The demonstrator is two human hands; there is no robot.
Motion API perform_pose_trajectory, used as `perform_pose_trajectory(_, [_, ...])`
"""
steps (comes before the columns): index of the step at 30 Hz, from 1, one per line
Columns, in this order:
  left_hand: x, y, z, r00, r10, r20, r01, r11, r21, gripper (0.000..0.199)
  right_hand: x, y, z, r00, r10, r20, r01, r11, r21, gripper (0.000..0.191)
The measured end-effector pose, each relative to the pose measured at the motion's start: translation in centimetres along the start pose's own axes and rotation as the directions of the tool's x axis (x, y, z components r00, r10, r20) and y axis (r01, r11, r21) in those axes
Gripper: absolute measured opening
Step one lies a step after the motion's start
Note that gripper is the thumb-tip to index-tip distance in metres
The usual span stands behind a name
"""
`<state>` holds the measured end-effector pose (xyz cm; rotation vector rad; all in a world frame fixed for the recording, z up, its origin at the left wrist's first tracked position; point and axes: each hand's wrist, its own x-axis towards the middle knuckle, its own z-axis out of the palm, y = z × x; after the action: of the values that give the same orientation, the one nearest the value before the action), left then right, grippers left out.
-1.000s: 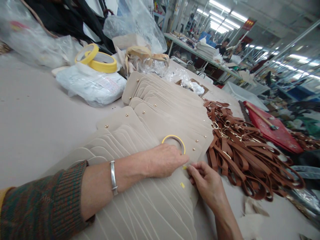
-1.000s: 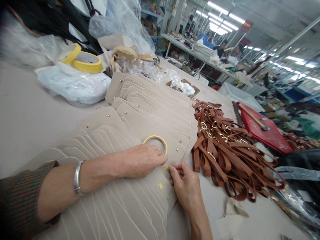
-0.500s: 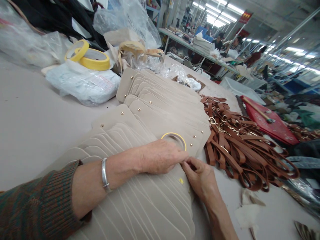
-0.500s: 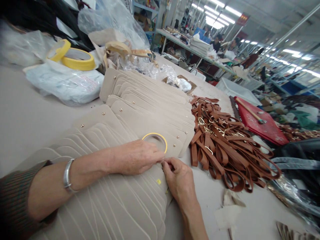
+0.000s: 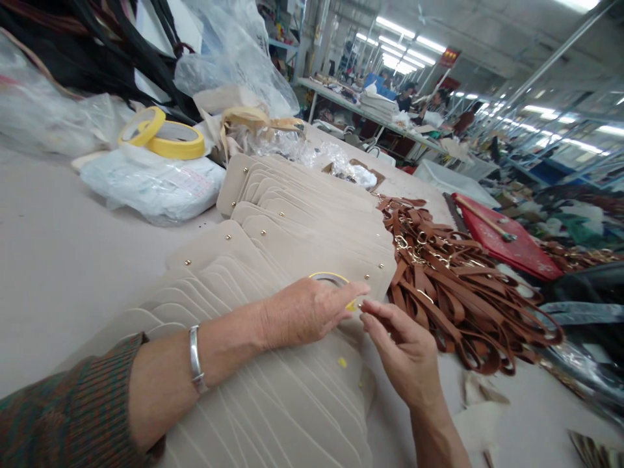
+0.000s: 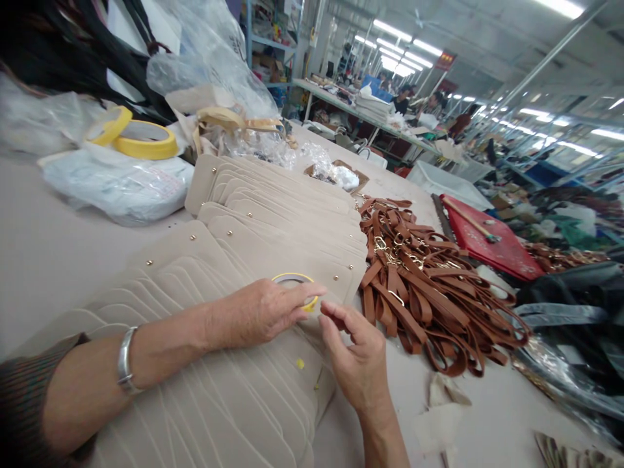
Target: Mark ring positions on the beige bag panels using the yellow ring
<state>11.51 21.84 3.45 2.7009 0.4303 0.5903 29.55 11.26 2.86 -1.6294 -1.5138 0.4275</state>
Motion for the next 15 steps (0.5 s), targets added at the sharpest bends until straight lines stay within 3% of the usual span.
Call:
perform_pose_trajectory(3, [0.0,0.2,0.1,1.000,0.000,0.020,0.000,1.000,0.008,0.033,0.1,-0.7,0.5,0.981,-0.195,-0.006,0.193,0.975,-0.112,0.019])
perform_pose_trajectory(7, [-0.1,0.4,0.5,1.000,0.026,0.001,-0.026,1.000,0.013,0.028,0.2,-0.9,1.1,0.948,-0.319,0.003,0.312,0.923,-0.224,0.015])
perform_pose_trajectory(15, [0.2,0.3,0.6,0.998,-0.045,0.049,0.044,0.999,0.007,0.008,-0.3,-0.7,1.9,0.941,-0.322,-0.103,0.259,0.882,-0.394,0.014])
